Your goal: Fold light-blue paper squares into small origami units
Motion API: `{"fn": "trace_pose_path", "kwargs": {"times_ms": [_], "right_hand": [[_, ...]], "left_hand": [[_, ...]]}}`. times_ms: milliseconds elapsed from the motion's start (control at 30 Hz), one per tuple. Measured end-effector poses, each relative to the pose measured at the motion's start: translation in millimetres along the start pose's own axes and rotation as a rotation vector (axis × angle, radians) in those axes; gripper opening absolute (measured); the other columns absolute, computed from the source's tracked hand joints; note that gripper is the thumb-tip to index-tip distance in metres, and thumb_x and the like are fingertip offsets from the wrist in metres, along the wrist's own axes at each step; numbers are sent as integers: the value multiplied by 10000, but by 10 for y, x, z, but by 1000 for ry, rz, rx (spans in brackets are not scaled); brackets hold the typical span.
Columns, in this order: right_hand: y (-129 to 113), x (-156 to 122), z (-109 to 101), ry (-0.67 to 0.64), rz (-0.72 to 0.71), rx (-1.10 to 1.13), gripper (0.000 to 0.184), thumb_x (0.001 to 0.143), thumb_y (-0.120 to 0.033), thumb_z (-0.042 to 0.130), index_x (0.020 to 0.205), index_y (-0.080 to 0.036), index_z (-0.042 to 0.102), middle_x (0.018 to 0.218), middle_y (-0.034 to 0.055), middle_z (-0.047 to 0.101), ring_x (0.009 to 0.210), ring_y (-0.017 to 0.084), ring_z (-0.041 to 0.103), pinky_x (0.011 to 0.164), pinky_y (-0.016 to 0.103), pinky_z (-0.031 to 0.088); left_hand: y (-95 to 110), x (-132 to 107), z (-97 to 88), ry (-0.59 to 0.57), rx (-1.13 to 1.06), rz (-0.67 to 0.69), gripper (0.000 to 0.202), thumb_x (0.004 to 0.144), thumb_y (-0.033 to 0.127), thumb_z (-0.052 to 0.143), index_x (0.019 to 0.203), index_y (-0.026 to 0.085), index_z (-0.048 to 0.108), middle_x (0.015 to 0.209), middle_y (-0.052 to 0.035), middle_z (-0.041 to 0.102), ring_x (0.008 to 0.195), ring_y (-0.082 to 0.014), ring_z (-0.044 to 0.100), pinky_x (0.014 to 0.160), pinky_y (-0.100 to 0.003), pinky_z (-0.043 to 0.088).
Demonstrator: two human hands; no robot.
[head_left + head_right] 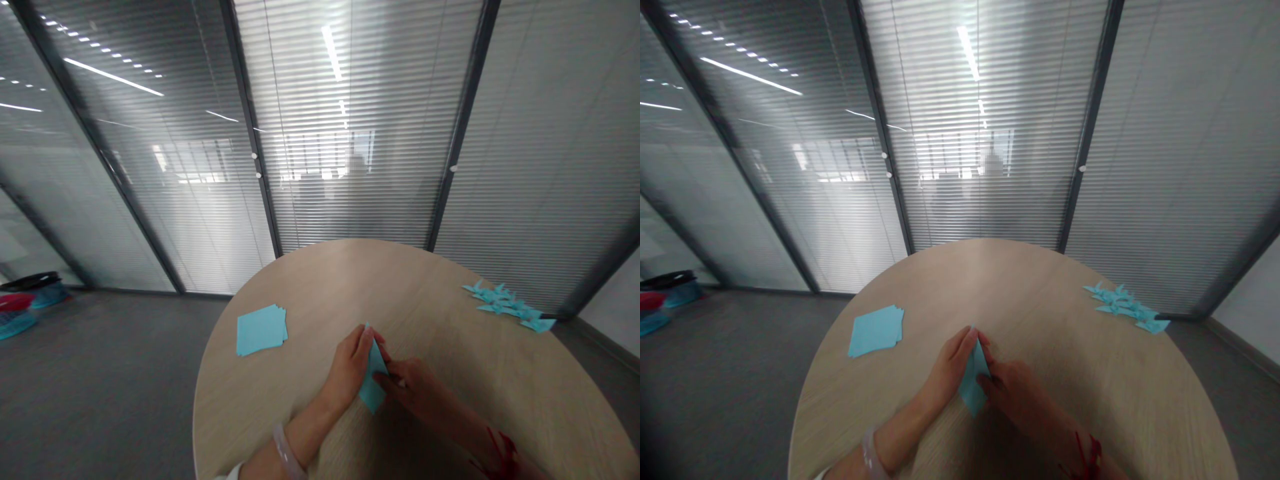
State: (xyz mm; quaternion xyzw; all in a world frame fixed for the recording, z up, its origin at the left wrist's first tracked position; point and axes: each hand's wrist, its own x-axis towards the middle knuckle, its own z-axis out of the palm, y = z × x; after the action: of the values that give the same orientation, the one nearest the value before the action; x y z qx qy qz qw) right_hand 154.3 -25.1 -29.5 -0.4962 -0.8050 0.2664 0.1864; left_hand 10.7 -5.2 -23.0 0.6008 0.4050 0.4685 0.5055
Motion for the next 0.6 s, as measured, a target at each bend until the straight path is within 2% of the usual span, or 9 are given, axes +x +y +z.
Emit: {"fn": "trace_pose_path", "kwargs": {"times_ms": [167,333,500,600], "right_hand": [[19,1,16,-20,7,71,340,902,-272,417,724,-139,675,660,94,725,597,194,680,512,236,424],[51,13,29,8,-43,112,306,898,-289,425,827,-152,689,661,84,735,606,206,698,535,250,462],[-8,-8,-6,-15,-46,100,341,922,-295,392,841,-151,690,683,98,747,625,208,711,544,251,491],[-22,-15,-3,-20,-56,45,305,905,-223,411,812,-140,689,735,117,756,660,214,719,563,253,494]], "left_hand": [[9,-11,-2,-17,17,2,428,924,510,369,810,156,580,682,-38,647,618,-151,607,616,-269,481],[27,-30,-4,-35,93,30,421,946,487,337,844,161,582,701,-37,644,636,-151,601,621,-266,472],[114,-79,-1,-66,279,84,420,963,463,306,870,162,584,718,-40,630,647,-154,583,611,-264,438],[157,-110,-1,-90,425,136,419,968,448,302,840,164,582,721,-44,616,667,-162,569,621,-271,414]]}}
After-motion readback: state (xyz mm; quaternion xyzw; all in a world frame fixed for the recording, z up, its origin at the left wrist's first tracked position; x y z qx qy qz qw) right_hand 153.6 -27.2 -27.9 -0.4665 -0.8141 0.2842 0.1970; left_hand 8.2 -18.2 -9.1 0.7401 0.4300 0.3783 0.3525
